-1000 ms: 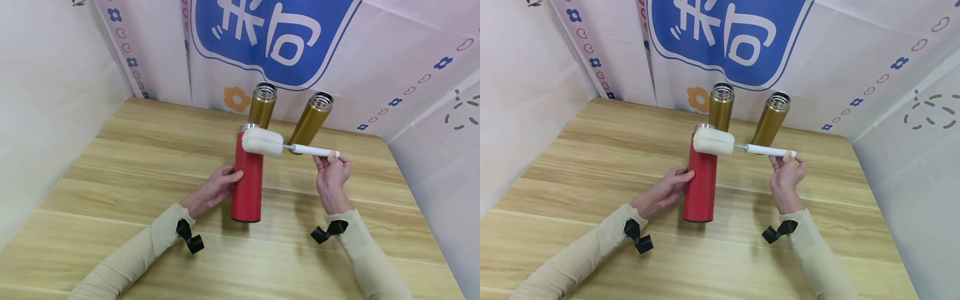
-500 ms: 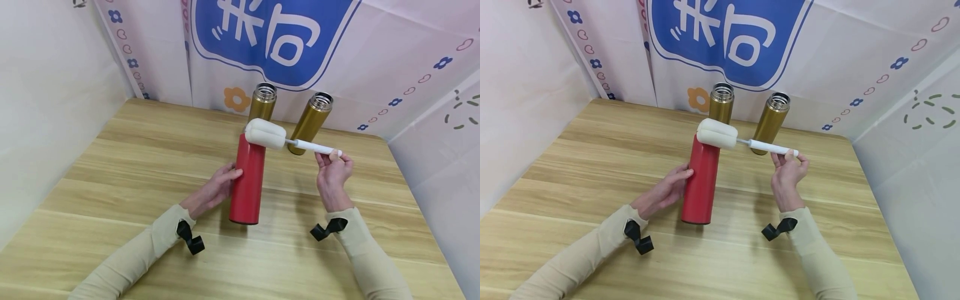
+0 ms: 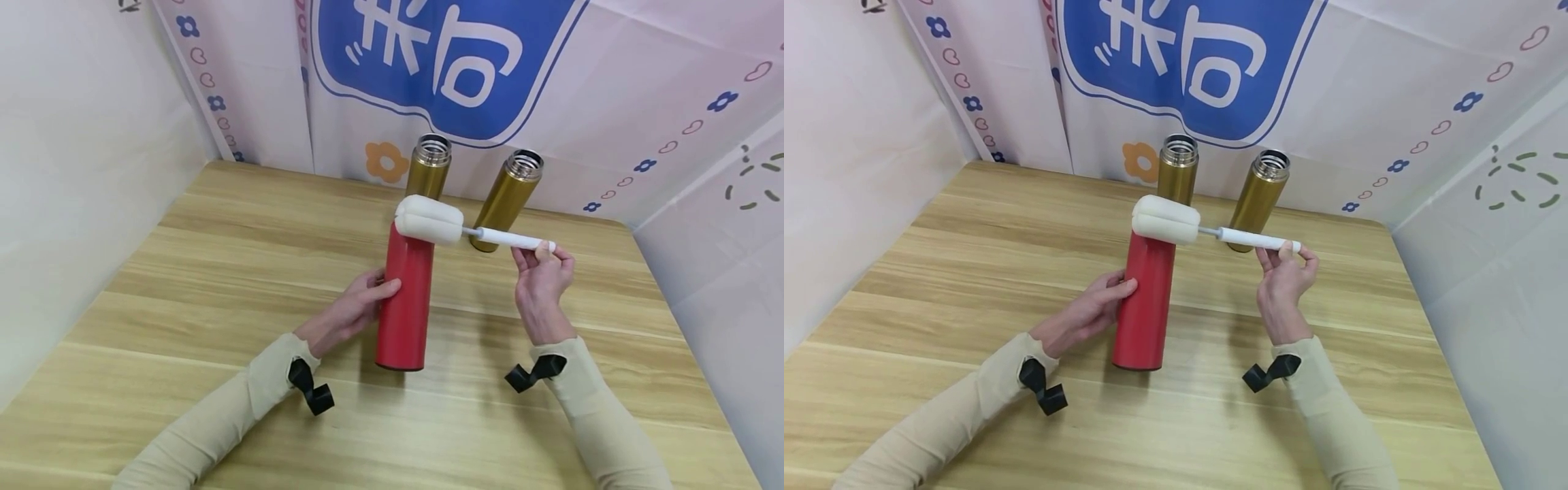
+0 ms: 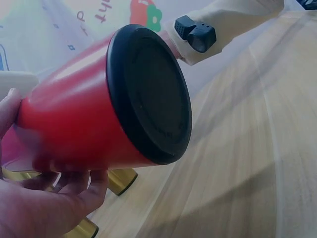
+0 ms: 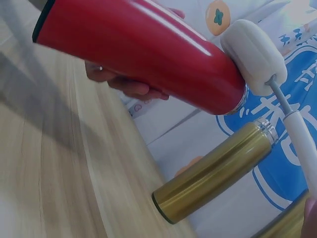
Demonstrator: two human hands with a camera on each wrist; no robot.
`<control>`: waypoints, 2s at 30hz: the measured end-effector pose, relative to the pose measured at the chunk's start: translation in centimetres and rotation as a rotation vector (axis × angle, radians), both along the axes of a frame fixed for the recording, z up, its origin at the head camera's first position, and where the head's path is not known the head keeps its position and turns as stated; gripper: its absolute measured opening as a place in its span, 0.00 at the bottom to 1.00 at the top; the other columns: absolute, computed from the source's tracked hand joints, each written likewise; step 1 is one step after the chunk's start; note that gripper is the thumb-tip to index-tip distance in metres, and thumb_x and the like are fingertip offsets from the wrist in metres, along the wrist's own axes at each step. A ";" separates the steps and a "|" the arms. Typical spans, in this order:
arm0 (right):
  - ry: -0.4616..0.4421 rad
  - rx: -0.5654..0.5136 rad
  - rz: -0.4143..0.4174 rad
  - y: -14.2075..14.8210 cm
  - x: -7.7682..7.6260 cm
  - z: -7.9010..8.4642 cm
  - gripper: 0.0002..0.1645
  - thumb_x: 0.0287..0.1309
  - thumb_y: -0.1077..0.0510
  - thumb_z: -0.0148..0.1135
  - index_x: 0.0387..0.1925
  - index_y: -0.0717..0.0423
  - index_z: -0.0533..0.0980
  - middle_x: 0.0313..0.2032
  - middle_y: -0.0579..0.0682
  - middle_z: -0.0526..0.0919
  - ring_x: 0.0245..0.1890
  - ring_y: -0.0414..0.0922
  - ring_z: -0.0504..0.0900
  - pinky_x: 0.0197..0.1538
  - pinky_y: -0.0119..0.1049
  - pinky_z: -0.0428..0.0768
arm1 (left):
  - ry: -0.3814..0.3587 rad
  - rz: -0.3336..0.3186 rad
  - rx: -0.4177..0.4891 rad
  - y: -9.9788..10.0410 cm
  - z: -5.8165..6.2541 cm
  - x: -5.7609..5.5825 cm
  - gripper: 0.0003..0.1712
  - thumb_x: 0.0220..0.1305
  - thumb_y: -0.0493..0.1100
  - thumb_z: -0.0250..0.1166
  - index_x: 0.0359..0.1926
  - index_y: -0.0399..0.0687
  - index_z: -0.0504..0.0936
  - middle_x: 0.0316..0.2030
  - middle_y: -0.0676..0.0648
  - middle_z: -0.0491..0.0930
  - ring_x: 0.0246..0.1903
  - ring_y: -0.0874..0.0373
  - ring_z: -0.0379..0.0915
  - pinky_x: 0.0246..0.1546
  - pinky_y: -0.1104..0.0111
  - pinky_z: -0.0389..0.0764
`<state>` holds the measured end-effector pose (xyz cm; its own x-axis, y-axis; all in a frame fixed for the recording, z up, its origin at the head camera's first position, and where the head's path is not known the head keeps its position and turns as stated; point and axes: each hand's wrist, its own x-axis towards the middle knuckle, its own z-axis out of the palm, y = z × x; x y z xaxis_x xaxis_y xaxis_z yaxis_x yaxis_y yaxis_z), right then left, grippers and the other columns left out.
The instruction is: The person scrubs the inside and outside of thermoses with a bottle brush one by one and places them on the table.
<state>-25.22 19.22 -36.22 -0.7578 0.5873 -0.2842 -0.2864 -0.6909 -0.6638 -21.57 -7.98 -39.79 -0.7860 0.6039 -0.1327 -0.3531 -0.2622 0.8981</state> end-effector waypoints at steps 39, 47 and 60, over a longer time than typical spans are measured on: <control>-0.085 0.178 0.373 -0.2 6.7 -4.2 0.05 0.66 0.65 0.44 0.38 0.55 0.58 0.23 0.52 0.81 0.25 0.45 0.85 0.34 0.32 0.84 | -0.125 0.241 0.162 -1.2 -0.4 -1.4 0.21 0.72 0.52 0.43 0.56 0.44 0.67 0.44 0.53 0.78 0.46 0.62 0.75 0.50 0.69 0.76; -0.089 0.153 0.371 -0.7 6.8 -4.2 0.06 0.66 0.65 0.45 0.37 0.55 0.58 0.25 0.52 0.80 0.26 0.45 0.85 0.34 0.32 0.84 | -0.150 0.289 0.092 -0.8 -0.4 -1.2 0.29 0.68 0.52 0.51 0.62 0.39 0.59 0.43 0.53 0.76 0.42 0.63 0.76 0.46 0.69 0.79; -0.110 0.145 0.344 -0.7 6.9 -4.9 0.05 0.66 0.65 0.46 0.39 0.54 0.59 0.25 0.53 0.80 0.26 0.45 0.85 0.33 0.31 0.84 | -0.156 0.317 0.119 -0.9 -0.1 -1.0 0.27 0.69 0.46 0.51 0.63 0.34 0.60 0.44 0.53 0.78 0.44 0.63 0.77 0.48 0.72 0.78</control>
